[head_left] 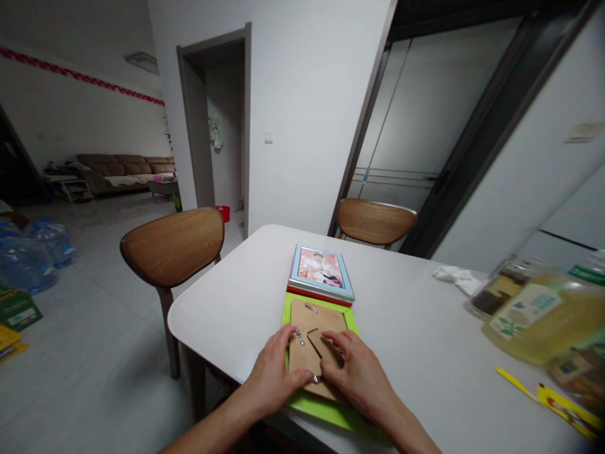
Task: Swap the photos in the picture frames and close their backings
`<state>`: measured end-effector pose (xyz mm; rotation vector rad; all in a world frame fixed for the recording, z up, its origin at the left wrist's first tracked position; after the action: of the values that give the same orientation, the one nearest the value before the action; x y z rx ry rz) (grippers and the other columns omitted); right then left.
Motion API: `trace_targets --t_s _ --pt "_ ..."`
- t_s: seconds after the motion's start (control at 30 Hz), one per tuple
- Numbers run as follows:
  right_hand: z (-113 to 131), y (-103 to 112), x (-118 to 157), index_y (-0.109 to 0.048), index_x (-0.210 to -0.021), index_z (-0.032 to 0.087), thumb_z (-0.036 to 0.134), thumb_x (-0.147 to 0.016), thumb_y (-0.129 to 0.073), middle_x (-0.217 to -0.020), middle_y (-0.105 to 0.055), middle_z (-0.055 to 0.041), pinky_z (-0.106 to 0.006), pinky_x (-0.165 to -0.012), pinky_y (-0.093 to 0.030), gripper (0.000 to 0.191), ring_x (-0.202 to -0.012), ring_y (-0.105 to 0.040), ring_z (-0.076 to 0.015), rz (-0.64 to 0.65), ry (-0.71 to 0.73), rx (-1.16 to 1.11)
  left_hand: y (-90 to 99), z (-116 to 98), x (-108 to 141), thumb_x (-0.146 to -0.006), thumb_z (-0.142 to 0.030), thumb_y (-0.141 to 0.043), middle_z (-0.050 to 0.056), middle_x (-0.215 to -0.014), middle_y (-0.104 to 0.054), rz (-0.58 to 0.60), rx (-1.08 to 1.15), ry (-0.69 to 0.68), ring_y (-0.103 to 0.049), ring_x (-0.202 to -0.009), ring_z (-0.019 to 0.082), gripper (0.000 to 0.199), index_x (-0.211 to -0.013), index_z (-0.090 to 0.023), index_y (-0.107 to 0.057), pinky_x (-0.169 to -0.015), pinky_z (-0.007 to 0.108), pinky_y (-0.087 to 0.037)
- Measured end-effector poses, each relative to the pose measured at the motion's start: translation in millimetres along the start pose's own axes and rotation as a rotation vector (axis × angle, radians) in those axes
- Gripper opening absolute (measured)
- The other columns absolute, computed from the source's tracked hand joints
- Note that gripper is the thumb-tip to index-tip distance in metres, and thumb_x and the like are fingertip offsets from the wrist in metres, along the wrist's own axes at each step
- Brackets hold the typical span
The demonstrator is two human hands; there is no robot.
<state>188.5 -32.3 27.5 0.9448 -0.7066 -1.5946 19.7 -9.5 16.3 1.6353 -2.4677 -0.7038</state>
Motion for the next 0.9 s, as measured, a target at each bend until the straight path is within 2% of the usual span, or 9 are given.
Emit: trace_targets --t_s 0.07,0.17,0.23,0.33,0.47,0.63,0.73,0.9 --pt "5 5 1 -0.056 -0.099 0.018 0.022 -0.061 -0.050 -0.090 -0.054 -0.0057 -0.028 -0.081 -0.038 0.038 -0.085 -0.051 -0.0176 -0.029 -0.003 -0.020 -1.6 0 -4 -0.061 -0.019 -0.062 0.009 -0.114 -0.050 -0.019 0.103 -0.019 -0.046 -0.103 0.022 0.059 -0.115 -0.018 -0.037 -0.090 0.035 -0.035" --pt "17 8 2 -0.056 -0.096 0.019 0.023 -0.062 -0.051 -0.088 -0.053 -0.0047 -0.027 -0.080 -0.038 0.035 -0.084 -0.051 -0.0171 -0.063 0.035 -0.045 0.1 4 -11 -0.070 -0.022 -0.054 0.003 -0.089 -0.060 -0.038 0.354 0.036 -0.056 -0.081 0.016 0.046 -0.112 -0.018 -0.036 -0.072 0.028 -0.044" --pt "24 5 3 -0.056 -0.095 0.020 0.025 -0.063 -0.052 -0.088 -0.053 -0.0043 -0.027 -0.078 -0.039 0.033 -0.084 -0.051 -0.0170 -0.066 0.075 -0.081 5.3 9 -15 -0.071 -0.025 -0.051 -0.002 -0.070 -0.058 -0.067 0.492 0.115 -0.056 -0.062 0.013 0.043 -0.110 -0.017 -0.036 -0.058 0.024 -0.044" --pt "24 2 2 -0.055 -0.097 0.020 0.031 -0.068 -0.049 -0.093 -0.053 -0.0055 -0.028 -0.076 -0.041 0.031 -0.083 -0.051 -0.0167 -0.079 0.092 -0.142 20.2 17 -17 -0.068 -0.027 -0.054 -0.006 -0.057 -0.051 -0.160 0.572 0.195 -0.051 -0.050 0.010 0.044 -0.107 -0.015 -0.039 -0.048 0.019 -0.038" --pt "-6 4 -2 -0.054 -0.101 0.017 0.036 -0.072 -0.044 -0.095 -0.053 -0.0080 -0.030 -0.075 -0.041 0.035 -0.082 -0.053 -0.0180 -0.145 -0.004 -0.049 46.0 30 -14 -0.065 -0.033 -0.056 -0.006 -0.056 -0.052 -0.289 0.559 0.255 -0.051 -0.048 0.010 0.047 -0.105 -0.015 -0.041 -0.047 0.019 -0.037" --pt "-49 3 -2 -0.051 -0.107 0.010 0.035 -0.072 -0.042 -0.094 -0.055 -0.0119 -0.031 -0.077 -0.039 0.044 -0.084 -0.053 -0.0211 -0.085 -0.209 0.200 73.2 49 -13 -0.065 -0.039 -0.053 -0.006 -0.055 -0.052 -0.378 0.357 0.276 -0.052 -0.048 0.012 0.046 -0.103 -0.015 -0.043 -0.047 0.020 -0.037" --pt "-56 1 -1 -0.046 -0.113 0.009 0.035 -0.072 -0.041 -0.095 -0.057 -0.0133 -0.032 -0.073 -0.039 0.048 -0.083 -0.055 -0.0221 -0.033 -0.260 0.265 85.1 59 -16 -0.064 -0.036 -0.053 -0.006 -0.052 -0.049 -0.382 0.267 0.293 -0.049 -0.046 0.011 0.043 -0.100 -0.015 -0.045 -0.044 0.019 -0.035" --pt "-54 4 -4 -0.043 -0.115 0.007 0.026 -0.069 -0.039 -0.093 -0.060 -0.0143 -0.031 -0.070 -0.038 0.050 -0.082 -0.056 -0.0235 0.021 -0.293 0.284 100.7 67 -20 -0.066 -0.027 -0.051 -0.007 -0.047 -0.047 -0.333 0.047 0.316 -0.047 -0.041 0.011 0.036 -0.100 -0.015 -0.047 -0.041 0.019 -0.031"
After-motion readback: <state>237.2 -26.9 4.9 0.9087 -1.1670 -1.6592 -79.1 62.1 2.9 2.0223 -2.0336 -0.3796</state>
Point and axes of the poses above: each hand's wrist, its own x-axis away from the middle knuckle, its own y-axis out of the back of the hand, z = x × y, the point moved 2 cm from there along -x, towards the middle knuckle
